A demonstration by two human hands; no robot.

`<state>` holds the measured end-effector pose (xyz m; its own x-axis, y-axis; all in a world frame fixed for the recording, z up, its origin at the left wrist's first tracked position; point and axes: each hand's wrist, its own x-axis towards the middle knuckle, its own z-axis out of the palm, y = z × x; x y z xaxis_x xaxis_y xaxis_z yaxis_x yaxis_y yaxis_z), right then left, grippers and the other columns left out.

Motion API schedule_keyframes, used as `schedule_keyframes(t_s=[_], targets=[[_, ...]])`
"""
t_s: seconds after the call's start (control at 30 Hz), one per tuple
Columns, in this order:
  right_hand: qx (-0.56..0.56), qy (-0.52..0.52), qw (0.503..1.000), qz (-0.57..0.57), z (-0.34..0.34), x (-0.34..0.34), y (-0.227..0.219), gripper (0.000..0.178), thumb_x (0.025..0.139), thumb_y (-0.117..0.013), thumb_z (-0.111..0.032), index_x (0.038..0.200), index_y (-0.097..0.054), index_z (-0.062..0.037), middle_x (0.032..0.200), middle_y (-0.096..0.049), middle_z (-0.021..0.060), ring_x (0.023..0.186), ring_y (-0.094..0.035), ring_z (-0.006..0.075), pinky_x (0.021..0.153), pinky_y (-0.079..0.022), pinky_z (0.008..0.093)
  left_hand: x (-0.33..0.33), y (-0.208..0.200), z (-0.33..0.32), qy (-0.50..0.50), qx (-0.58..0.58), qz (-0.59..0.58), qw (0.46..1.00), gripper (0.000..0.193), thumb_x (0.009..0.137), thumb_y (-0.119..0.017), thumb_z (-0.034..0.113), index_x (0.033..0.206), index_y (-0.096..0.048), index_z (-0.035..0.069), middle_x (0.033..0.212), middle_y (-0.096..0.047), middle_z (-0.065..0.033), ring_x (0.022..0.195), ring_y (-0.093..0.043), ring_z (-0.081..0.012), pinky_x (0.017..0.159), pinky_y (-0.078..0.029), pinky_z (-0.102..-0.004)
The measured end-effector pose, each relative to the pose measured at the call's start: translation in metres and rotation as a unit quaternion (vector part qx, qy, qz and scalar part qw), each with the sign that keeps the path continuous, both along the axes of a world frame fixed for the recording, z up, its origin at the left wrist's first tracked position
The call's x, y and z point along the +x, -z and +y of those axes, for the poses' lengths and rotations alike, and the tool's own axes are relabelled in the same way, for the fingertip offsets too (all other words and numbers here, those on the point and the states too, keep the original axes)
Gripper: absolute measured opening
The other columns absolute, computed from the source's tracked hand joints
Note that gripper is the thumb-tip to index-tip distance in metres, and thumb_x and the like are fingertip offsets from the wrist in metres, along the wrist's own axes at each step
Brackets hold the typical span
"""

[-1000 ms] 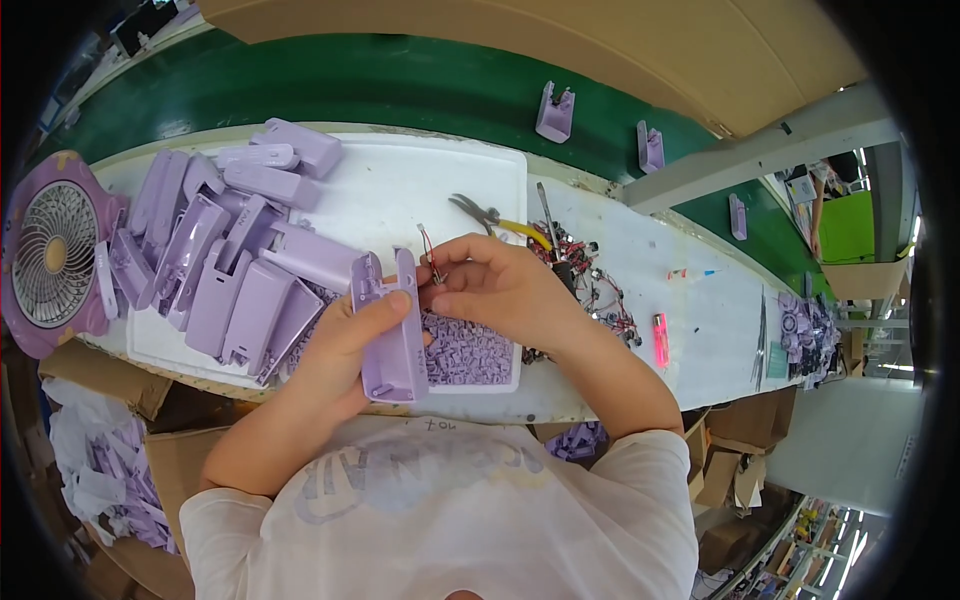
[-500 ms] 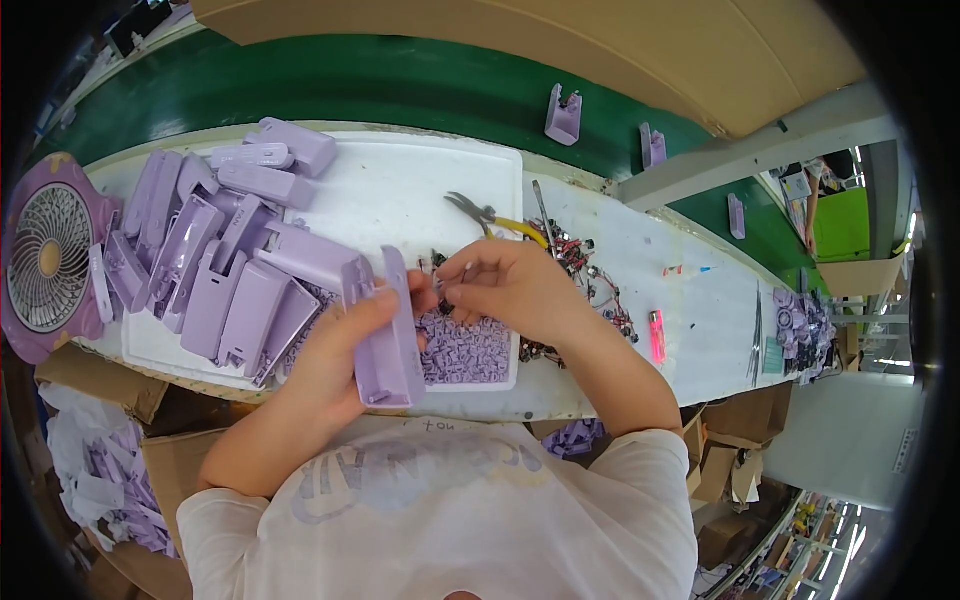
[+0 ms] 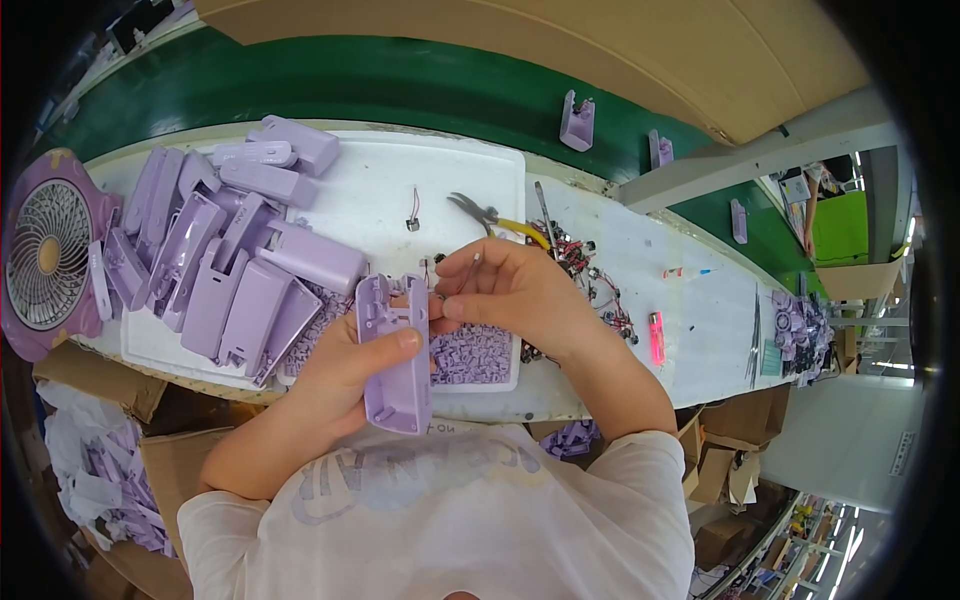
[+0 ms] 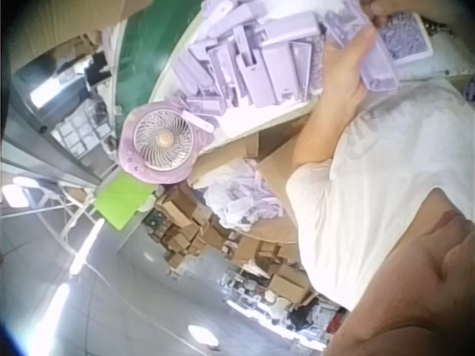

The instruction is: The person fits small electronic wiring components into plastic fan casings by hand, unloads plastic casing parts from a box onto the work table, and fits components into additional casings.

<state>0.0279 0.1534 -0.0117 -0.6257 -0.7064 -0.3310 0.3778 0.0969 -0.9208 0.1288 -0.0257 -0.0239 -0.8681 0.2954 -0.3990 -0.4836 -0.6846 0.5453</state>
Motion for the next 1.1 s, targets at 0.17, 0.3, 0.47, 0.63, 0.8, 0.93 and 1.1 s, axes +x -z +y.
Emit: schedule_keyframes(t_s=[0.17, 0.3, 0.47, 0.63, 0.8, 0.93, 1.1], targets=[[0.004, 0.024, 0.996, -0.081, 0.002, 0.002, 0.003, 0.021, 0.079, -0.062, 0.004, 0.099, -0.057, 0.0042, 0.091, -0.062, 0.0123, 0.085, -0.062, 0.0188, 0.075, -0.051, 0.029, 0.001, -0.002, 0.001, 0.005, 0.003, 0.012, 1.0, 0.043, 0.08, -0.064, 0.01, 0.119, -0.05, 0.0, 0.114, -0.056, -0.0134, 0.104, -0.055, -0.0183, 0.083, -0.045, -0.0285], [0.076, 0.082, 0.964, 0.242, 0.006, -0.001, -0.004, 0.009, 0.078, -0.062, 0.005, 0.086, -0.061, 0.0016, 0.087, -0.062, 0.0072, 0.08, -0.059, 0.0141, 0.073, -0.049, 0.0253, 0.003, -0.012, 0.005, 0.001, -0.061, 0.017, 0.998, 0.039, 0.085, -0.059, 0.01, 0.121, -0.046, 0.002, 0.113, -0.056, -0.0132, 0.098, -0.058, -0.02, 0.08, -0.048, -0.031], [0.06, -0.003, 0.922, 0.382, -0.003, 0.018, -0.043, 0.015, 0.071, -0.067, 0.005, 0.083, -0.061, -0.0028, 0.083, -0.061, 0.0048, 0.076, -0.058, 0.0149, 0.065, -0.045, 0.0262, 0.005, 0.005, 0.0, -0.005, -0.023, 0.017, 1.0, 0.042, 0.094, -0.042, 0.036, 0.122, -0.04, 0.005, 0.108, -0.057, -0.0125, 0.088, -0.06, -0.0213, 0.077, -0.049, -0.0328], [0.027, -0.021, 0.822, 0.568, -0.021, 0.022, -0.031, 0.016, 0.066, -0.067, 0.002, 0.077, -0.058, -0.0054, 0.078, -0.06, 0.005, 0.074, -0.055, 0.0237, 0.063, -0.045, 0.0324, 0.0, -0.011, 0.013, -0.049, 0.005, -0.05, 0.998, 0.057, 0.094, -0.025, 0.053, 0.121, -0.04, 0.004, 0.102, -0.057, -0.0122, 0.083, -0.06, -0.0218, 0.075, -0.05, -0.0339], [0.079, -0.027, 0.812, 0.578, -0.024, 0.024, -0.026, 0.017, 0.067, -0.067, 0.001, 0.077, -0.055, -0.0052, 0.075, -0.06, 0.0047, 0.07, -0.054, 0.0234, 0.059, -0.044, 0.0343, 0.001, -0.009, 0.011, -0.003, -0.008, -0.006, 1.0, 0.056, 0.096, -0.022, 0.049, 0.113, -0.047, 0.002, 0.093, -0.059, -0.0129, 0.081, -0.059, -0.0216, 0.073, -0.05, -0.0334], [0.086, -0.033, 0.808, 0.582, -0.026, 0.024, -0.024, 0.018, 0.067, -0.066, 0.001, 0.078, -0.054, -0.0056, 0.073, -0.059, 0.0056, 0.068, -0.054, 0.024, 0.056, -0.043, 0.0344, 0.001, -0.004, 0.01, 0.002, 0.008, 0.006, 1.0, 0.058, 0.095, -0.022, 0.05, 0.109, -0.05, 0.002, 0.09, -0.059, -0.0127, 0.081, -0.059, -0.0213, 0.072, -0.049, -0.033], [0.073, -0.022, 0.783, 0.617, -0.03, 0.028, -0.01, 0.019, 0.066, -0.064, 0.003, 0.078, -0.052, -0.0059, 0.071, -0.057, 0.006, 0.064, -0.054, 0.0249, 0.055, -0.044, 0.0344, -0.001, -0.008, 0.013, -0.036, -0.029, -0.048, 0.998, 0.056, 0.095, -0.024, 0.05, 0.11, -0.05, 0.003, 0.098, -0.058, -0.0107, 0.083, -0.059, -0.0194, 0.074, -0.049, -0.0324]])
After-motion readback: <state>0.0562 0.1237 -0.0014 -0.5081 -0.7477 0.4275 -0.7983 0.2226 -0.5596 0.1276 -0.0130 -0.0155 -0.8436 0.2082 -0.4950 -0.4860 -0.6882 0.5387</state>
